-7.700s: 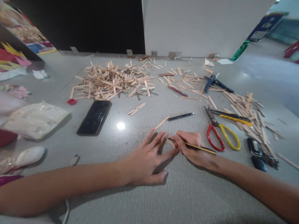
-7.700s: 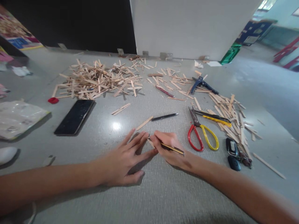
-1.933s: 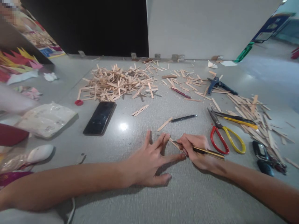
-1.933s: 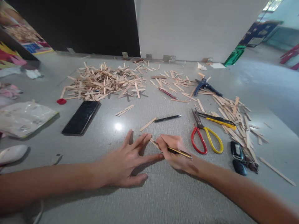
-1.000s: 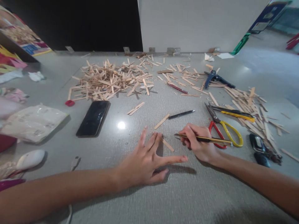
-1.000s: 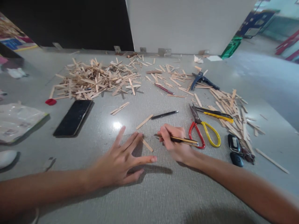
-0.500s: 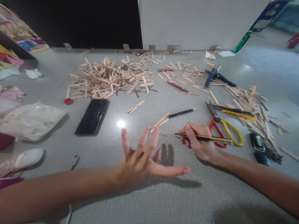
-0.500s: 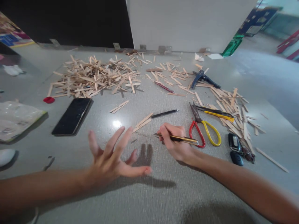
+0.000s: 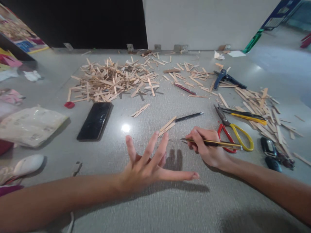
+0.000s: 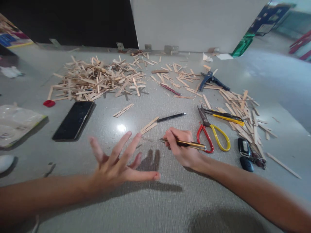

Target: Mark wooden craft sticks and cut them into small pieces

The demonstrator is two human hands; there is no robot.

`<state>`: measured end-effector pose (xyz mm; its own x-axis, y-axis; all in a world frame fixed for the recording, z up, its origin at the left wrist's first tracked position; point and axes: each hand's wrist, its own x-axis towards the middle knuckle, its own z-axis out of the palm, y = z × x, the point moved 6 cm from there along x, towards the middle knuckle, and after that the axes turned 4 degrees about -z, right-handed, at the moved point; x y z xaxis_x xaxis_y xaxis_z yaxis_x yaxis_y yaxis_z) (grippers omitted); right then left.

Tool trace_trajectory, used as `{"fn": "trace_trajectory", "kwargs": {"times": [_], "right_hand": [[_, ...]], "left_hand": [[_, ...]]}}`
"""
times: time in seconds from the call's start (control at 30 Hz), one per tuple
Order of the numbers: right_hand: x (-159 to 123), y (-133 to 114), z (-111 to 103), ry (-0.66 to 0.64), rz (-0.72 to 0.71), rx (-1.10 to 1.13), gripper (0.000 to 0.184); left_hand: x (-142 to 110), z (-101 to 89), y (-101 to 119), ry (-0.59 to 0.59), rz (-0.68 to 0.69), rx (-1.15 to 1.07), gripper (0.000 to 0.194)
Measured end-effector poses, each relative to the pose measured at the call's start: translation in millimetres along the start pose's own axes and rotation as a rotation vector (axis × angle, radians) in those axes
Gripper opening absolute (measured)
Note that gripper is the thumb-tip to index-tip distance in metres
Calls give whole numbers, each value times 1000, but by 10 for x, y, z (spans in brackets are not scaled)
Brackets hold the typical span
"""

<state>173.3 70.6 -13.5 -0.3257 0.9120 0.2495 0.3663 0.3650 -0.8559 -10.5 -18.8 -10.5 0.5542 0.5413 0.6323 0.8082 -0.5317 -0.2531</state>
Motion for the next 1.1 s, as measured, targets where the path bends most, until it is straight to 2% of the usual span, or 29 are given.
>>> {"fn": "trace_trajectory", "kwargs": {"times": [0.37,0.57,0.93,1.1], "right_hand": [[6,-13,5,-10,9,1,59],[8,-1,13,-5,-9,-1,59],[12,-18,-3,-22,-8,-22,58],[18,-35,2,-36,-7,-37,59]], "left_hand": [[-1,33,-16,-12,7,50,118],[-8,8,-25,47,14,-83,131],[-17,34,-35,68,-10,-106,116],[3,30,-40,49,-5,-110,127]]}}
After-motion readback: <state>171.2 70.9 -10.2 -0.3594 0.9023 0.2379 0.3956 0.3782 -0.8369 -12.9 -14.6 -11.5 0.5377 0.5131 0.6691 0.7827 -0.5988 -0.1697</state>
